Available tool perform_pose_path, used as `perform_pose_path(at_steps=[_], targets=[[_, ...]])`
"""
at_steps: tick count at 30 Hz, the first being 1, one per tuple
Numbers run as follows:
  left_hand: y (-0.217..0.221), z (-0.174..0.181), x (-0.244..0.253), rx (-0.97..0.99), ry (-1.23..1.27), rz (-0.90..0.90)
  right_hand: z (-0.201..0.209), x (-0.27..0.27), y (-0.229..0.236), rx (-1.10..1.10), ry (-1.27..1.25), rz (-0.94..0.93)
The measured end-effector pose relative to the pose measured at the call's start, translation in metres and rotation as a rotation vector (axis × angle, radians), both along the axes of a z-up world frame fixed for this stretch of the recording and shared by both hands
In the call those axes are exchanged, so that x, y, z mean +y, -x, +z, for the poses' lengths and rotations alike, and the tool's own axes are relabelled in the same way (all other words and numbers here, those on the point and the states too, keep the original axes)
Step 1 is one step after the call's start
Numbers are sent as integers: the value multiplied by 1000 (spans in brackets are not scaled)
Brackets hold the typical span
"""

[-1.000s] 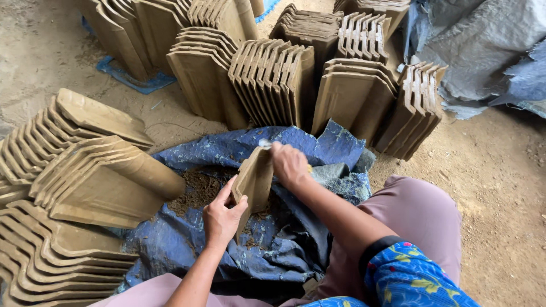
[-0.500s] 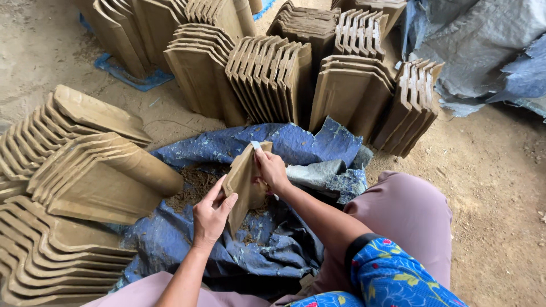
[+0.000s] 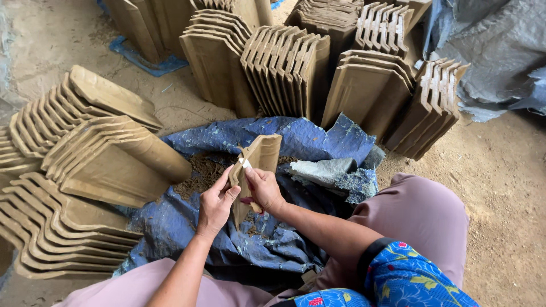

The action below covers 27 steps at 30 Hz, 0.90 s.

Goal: The person sits on the floor and scrapes the edges of wooden pieces using a small tool. They pick up individual pieces from a stack, scrape the edges to remove excess material, and then place the pieces back onto the stack.

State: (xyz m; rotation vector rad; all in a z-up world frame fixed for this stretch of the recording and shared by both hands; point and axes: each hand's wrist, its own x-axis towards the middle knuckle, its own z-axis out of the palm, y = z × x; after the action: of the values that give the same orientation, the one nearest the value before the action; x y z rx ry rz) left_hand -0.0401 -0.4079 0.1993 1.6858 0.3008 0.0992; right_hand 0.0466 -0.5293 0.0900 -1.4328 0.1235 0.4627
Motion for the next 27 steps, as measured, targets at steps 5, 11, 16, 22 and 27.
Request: perform_pose_path(at_steps=[5, 11, 16, 22, 27], targets=[[-5, -4, 13, -6, -4, 7, 40, -4, 12, 61, 96, 258], [-2, -4, 17, 4, -50, -43, 43, -18, 12, -64, 319, 493], [-4, -4, 17, -5, -50, -53, 83, -27, 22, -106, 377, 570], [-5, -5, 11, -9, -5, -47, 140, -40, 5, -162, 572, 437], [-7, -26, 12, -7, -130, -65, 170, -31, 34, -50, 479, 444]])
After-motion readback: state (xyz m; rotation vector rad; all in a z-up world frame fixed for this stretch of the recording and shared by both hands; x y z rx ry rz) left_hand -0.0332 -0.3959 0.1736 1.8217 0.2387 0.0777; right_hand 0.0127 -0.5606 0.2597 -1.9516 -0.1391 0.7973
